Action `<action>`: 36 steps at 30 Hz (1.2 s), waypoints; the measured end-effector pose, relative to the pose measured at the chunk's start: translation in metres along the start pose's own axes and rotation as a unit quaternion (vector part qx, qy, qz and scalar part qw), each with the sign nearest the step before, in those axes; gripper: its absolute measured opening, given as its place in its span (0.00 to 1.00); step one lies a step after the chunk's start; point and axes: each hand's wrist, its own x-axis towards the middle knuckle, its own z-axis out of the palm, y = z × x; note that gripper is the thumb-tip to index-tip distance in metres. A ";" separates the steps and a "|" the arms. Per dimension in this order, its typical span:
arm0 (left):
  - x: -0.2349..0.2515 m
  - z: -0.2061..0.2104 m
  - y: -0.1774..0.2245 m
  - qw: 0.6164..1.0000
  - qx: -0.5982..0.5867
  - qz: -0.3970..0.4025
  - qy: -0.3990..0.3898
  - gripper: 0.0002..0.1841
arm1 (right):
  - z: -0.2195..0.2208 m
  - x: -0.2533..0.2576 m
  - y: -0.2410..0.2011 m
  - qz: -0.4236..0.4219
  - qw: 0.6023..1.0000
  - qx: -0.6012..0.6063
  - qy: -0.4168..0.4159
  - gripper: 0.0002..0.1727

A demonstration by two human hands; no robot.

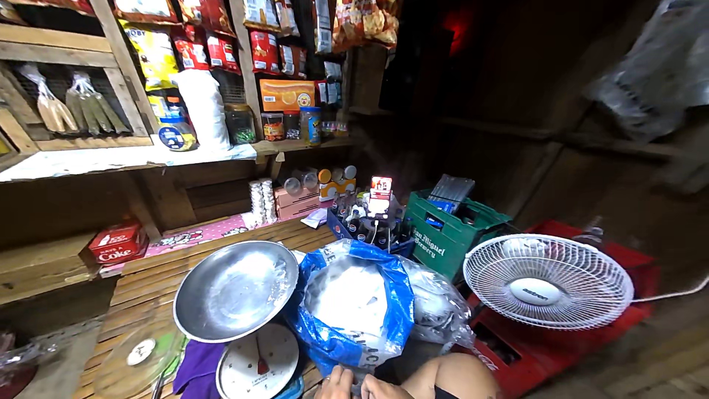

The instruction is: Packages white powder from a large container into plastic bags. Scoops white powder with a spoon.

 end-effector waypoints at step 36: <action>-0.005 -0.008 -0.007 0.974 -0.037 0.166 0.151 0.18 | -0.021 -0.008 -0.009 0.087 0.748 0.658 0.023 0.03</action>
